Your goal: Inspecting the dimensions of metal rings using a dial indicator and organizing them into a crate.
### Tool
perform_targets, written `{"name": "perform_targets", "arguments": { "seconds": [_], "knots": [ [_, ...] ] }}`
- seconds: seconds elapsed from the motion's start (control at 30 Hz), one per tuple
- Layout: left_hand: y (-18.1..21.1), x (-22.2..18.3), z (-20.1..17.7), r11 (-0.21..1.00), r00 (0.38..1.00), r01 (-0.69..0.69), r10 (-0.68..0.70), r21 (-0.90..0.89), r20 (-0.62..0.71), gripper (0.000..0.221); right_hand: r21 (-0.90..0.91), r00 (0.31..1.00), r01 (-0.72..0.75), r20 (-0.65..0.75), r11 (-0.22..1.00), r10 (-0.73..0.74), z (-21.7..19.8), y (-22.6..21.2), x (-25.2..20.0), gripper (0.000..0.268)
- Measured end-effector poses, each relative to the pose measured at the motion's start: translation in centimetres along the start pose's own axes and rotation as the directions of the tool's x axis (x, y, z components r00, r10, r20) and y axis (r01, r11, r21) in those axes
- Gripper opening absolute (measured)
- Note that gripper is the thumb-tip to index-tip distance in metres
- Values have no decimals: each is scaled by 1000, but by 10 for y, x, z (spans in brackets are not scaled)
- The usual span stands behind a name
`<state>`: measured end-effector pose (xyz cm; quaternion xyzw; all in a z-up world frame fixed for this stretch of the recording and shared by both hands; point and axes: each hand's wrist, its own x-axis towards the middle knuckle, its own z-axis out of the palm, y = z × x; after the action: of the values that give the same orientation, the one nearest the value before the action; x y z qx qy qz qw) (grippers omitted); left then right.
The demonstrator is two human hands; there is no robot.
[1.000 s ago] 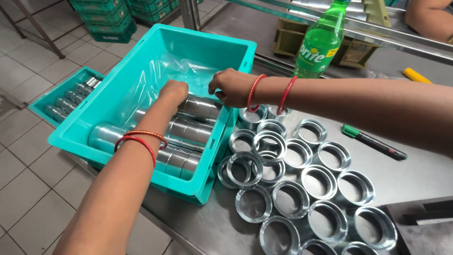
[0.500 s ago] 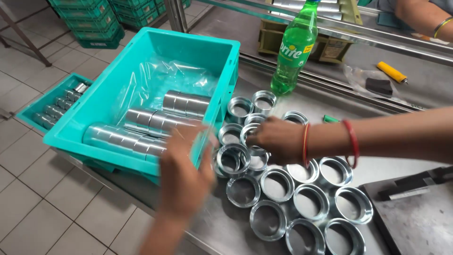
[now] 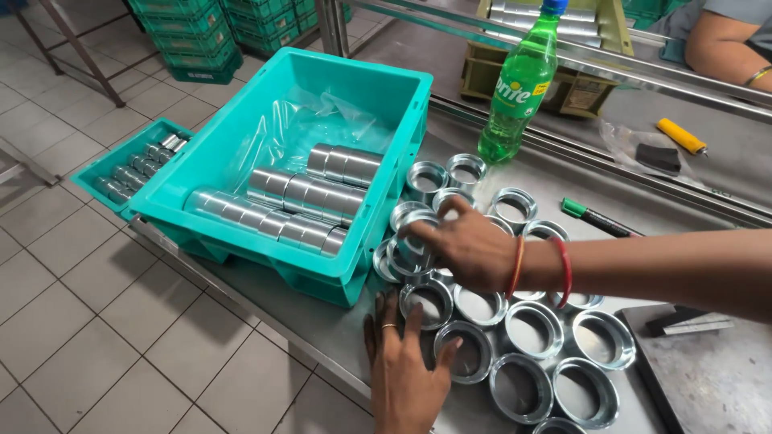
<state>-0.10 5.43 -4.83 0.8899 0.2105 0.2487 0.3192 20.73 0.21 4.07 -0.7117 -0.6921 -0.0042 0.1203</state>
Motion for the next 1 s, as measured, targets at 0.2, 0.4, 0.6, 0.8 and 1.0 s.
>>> {"name": "perform_targets", "arguments": {
  "seconds": [0.2, 0.4, 0.6, 0.8, 1.0],
  "knots": [
    [-2, -3, -1, 999, 999, 35, -35, -39, 23, 66, 76, 991, 112, 64, 991, -117, -2, -20, 10, 83],
    [-5, -3, 1, 995, 999, 51, -49, -85, 17, 62, -106, 941, 70, 338, 992, -30, -6, -3, 14, 86],
    [-12, -6, 9, 983, 1000, 28, -27, -184, 9, 59, -370, 801, -148, 499, 917, 331, -122, -32, 58, 101],
    [-15, -6, 6, 990, 994, -82, 72, -118, -88, 54, -421, 976, 211, 138, 882, -168, -121, 4, 177, 77],
    [-19, -3, 9, 991, 989, -102, 91, -87, -120, 53, -422, 980, 185, 142, 888, -137, -41, -10, 318, 85]
  ]
}}
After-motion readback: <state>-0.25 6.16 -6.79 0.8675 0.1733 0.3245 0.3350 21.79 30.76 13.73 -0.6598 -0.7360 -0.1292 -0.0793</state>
